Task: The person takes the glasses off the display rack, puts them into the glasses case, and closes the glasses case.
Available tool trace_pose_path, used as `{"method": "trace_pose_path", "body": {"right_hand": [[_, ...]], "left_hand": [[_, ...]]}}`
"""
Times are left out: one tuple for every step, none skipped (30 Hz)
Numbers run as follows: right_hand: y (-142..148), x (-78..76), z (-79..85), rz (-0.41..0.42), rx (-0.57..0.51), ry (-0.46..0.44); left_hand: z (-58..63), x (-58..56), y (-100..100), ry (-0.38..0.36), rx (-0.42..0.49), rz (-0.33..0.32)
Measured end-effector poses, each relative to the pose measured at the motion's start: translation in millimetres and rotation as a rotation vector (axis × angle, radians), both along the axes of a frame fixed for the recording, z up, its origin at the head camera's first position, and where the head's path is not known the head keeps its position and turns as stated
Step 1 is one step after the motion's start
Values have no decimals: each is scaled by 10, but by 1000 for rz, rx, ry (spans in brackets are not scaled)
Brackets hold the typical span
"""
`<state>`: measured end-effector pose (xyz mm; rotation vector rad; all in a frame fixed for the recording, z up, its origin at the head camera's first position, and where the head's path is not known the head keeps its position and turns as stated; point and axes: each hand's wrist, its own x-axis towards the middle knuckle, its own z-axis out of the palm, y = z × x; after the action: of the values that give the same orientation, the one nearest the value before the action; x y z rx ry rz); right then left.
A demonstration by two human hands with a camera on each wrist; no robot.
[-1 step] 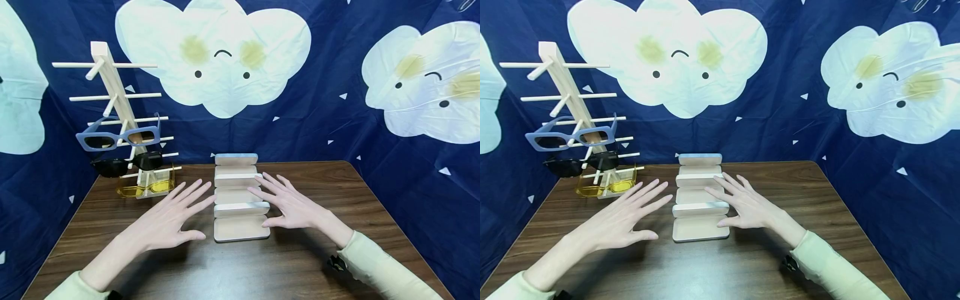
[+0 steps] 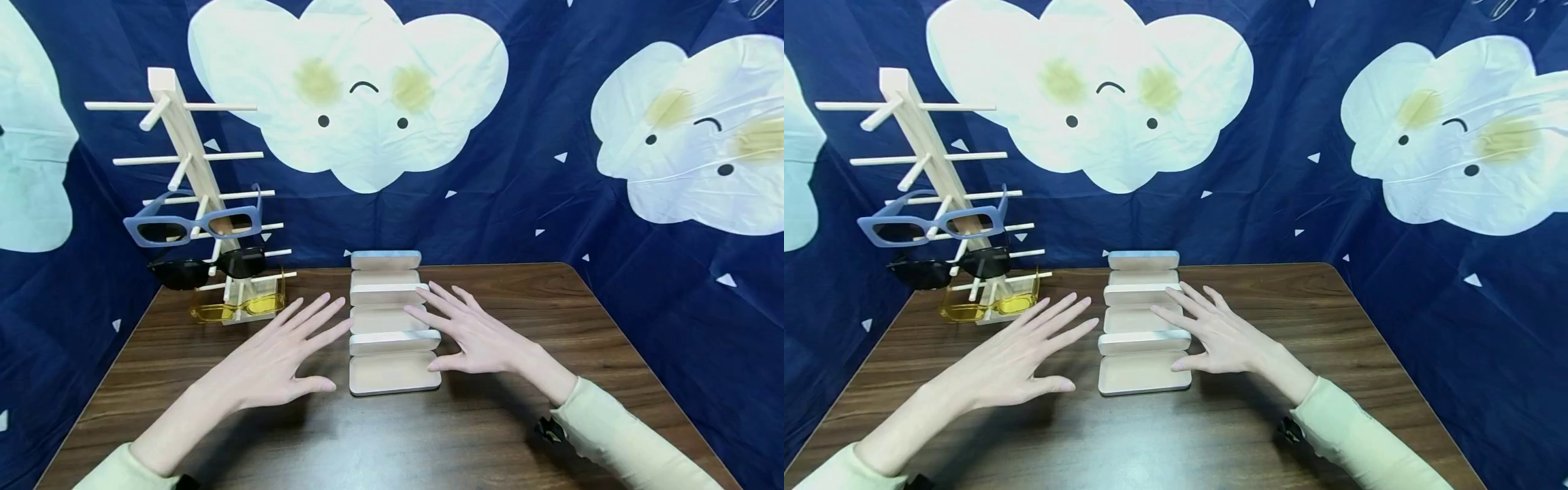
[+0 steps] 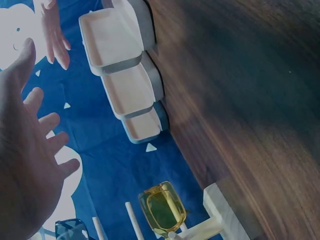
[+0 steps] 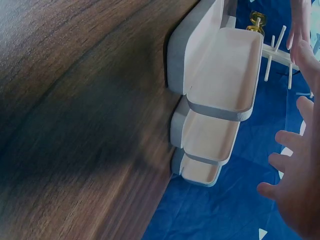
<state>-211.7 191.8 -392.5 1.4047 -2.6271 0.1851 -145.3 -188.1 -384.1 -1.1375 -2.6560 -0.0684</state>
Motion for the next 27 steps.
{"method": "trace_pose_path", "body": {"right_hand": [[-4,0,7,2,-2,4],[-7,-1,13,3,-5,10],[-9,-1,18,2,-8,13],[-10,-2,22,2,-11,17],[-12,-2,27,4,-16,21],[-15,-1,33,4,-19,22],[-17,2,35,5,-22,22],[-19,7,36,3,-24,20],[-19,14,36,2,-26,14],[-21,20,37,1,-25,10],[-23,25,39,0,-25,7],[-26,31,42,-2,-25,4],[-27,35,45,-4,-25,2],[-27,37,48,-8,-25,-1],[-29,39,49,-12,-25,-3],[-30,42,52,-13,-26,-5],[-31,44,53,-16,-27,-8],[-33,46,55,-20,-28,-11],[-34,48,56,-23,-30,-15],[-37,50,56,-26,-33,-18],[-40,50,57,-29,-38,-19],[-44,51,60,-32,-45,-21],[-50,52,62,-34,-52,-21],[-56,51,65,-35,-60,-20],[-63,49,69,-35,-68,-16],[-70,46,73,-35,-78,-11],[-78,44,79,-35,-86,-6]], "left_hand": [[2,2,-2,0,1,2],[4,4,-4,5,1,3],[6,6,-5,7,3,5],[6,9,-7,8,3,7],[8,13,-11,9,6,9],[9,17,-13,11,8,11],[8,24,-17,15,10,14],[9,31,-20,19,12,14],[8,38,-23,19,15,16],[9,46,-25,22,16,18],[13,53,-25,24,20,19],[18,59,-24,26,22,22],[24,64,-23,29,24,27],[32,69,-21,28,29,31],[41,73,-20,30,32,35],[51,80,-18,28,33,41],[60,85,-19,26,37,45],[68,90,-20,24,38,51],[77,96,-20,21,40,57],[84,101,-21,18,42,64],[91,107,-22,16,44,73],[97,115,-25,8,50,82],[104,124,-28,6,57,89],[111,133,-32,3,66,96],[119,141,-37,3,75,102],[125,148,-45,1,87,108],[132,157,-52,1,100,112]]}}
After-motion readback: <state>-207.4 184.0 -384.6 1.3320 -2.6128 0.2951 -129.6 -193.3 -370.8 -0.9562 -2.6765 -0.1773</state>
